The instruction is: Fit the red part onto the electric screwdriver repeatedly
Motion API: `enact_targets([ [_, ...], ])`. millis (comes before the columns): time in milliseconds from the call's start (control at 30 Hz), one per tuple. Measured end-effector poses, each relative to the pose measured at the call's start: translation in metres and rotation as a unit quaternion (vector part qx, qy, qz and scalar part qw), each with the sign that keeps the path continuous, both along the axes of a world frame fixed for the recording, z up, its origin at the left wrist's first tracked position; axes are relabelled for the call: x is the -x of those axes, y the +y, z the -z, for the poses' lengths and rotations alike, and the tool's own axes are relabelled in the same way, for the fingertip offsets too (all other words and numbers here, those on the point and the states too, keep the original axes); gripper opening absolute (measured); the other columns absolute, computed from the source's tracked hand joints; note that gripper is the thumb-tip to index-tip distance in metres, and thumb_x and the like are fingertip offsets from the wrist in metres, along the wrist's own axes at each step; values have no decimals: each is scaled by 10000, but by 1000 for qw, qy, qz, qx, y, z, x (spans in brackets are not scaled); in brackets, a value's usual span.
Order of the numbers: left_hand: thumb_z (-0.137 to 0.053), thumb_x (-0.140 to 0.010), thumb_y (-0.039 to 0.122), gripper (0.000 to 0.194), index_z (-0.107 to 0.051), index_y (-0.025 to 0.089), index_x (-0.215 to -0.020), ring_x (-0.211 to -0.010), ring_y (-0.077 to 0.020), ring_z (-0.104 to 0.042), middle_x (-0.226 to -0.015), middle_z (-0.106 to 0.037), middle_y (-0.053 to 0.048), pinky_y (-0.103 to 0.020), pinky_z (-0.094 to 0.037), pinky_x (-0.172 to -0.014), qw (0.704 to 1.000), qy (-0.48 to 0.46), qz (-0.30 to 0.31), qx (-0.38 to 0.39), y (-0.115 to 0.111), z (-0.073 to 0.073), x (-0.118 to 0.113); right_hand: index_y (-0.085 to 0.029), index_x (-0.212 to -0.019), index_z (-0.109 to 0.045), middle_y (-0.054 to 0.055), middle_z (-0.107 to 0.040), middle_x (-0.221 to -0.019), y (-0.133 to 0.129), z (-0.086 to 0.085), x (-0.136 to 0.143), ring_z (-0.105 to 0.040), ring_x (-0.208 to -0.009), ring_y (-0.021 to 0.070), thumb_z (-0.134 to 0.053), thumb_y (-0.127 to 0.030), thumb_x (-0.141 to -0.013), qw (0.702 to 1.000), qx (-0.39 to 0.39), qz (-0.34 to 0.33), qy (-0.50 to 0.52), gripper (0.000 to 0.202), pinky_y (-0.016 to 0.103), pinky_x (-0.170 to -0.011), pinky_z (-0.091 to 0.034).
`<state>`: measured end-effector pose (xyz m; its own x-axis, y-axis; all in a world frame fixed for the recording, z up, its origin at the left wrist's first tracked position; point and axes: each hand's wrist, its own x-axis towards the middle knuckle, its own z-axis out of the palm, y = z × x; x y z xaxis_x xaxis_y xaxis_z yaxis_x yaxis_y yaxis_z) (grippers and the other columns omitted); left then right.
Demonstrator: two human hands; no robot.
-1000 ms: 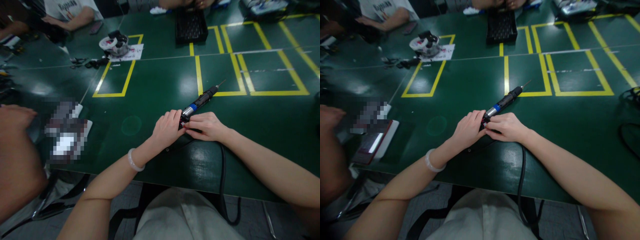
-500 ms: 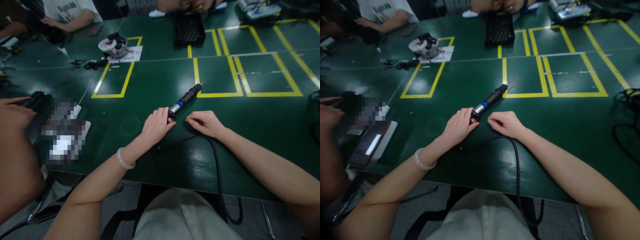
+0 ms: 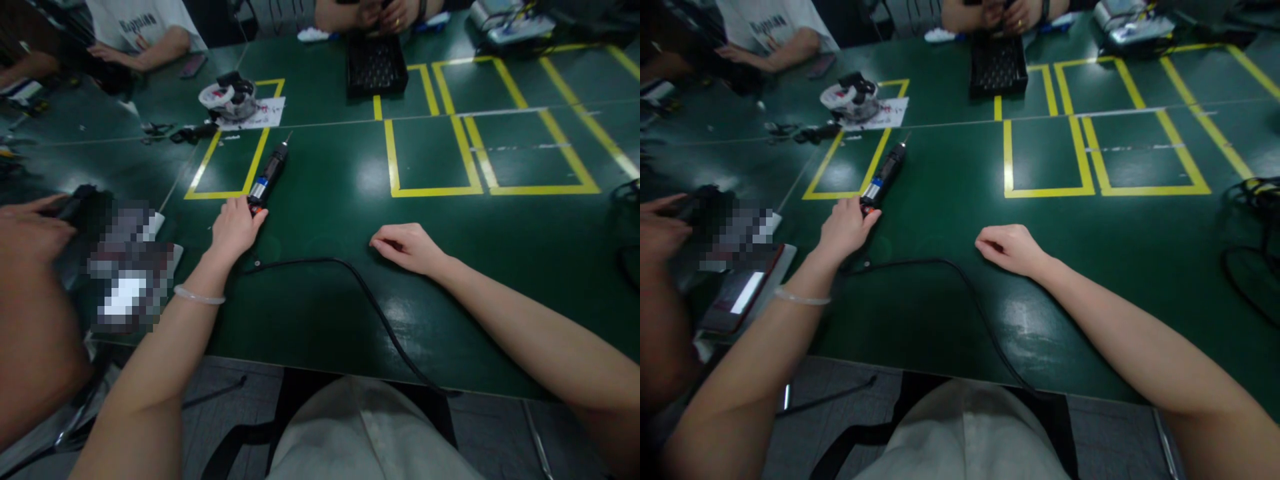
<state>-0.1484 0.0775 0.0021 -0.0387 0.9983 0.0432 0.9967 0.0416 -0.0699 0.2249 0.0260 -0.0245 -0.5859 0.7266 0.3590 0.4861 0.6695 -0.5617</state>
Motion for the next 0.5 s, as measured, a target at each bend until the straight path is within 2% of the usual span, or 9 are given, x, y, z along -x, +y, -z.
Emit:
enact_targets([
  [233, -348, -1065, 510, 563, -448, 34, -1349, -1244, -394, -485, -1325, -496, -255, -495, -462, -974, 997, 26, -71, -8, 25, 0, 55, -178, -839, -687, 19, -685, -729, 2, 1, 0, -590, -617, 118, -508, -289, -983, 1000, 9, 1, -5, 255, 230, -613, -401],
  [400, -292, -1090, 550, 586, -376, 43, -1372, -1221, -337, -430, -1374, -442, -201, -487, -426, -983, 994, 30, -101, -14, 43, 4, 83, -183, -844, -686, 16, -676, -725, 2, 2, 0, -579, -611, 120, -506, -296, -985, 1000, 15, 2, -6, 255, 235, -613, -398],
  [500, -292, -1088, 569, 620, -371, 26, -1377, -1223, -336, -417, -1396, -433, -206, -479, -404, -998, 992, 33, -118, -14, 54, 6, 95, -183, -853, -689, 21, -684, -742, 2, 2, 0, -590, -626, 123, -502, -292, -986, 1000, 15, 1, -9, 254, 234, -621, -407],
])
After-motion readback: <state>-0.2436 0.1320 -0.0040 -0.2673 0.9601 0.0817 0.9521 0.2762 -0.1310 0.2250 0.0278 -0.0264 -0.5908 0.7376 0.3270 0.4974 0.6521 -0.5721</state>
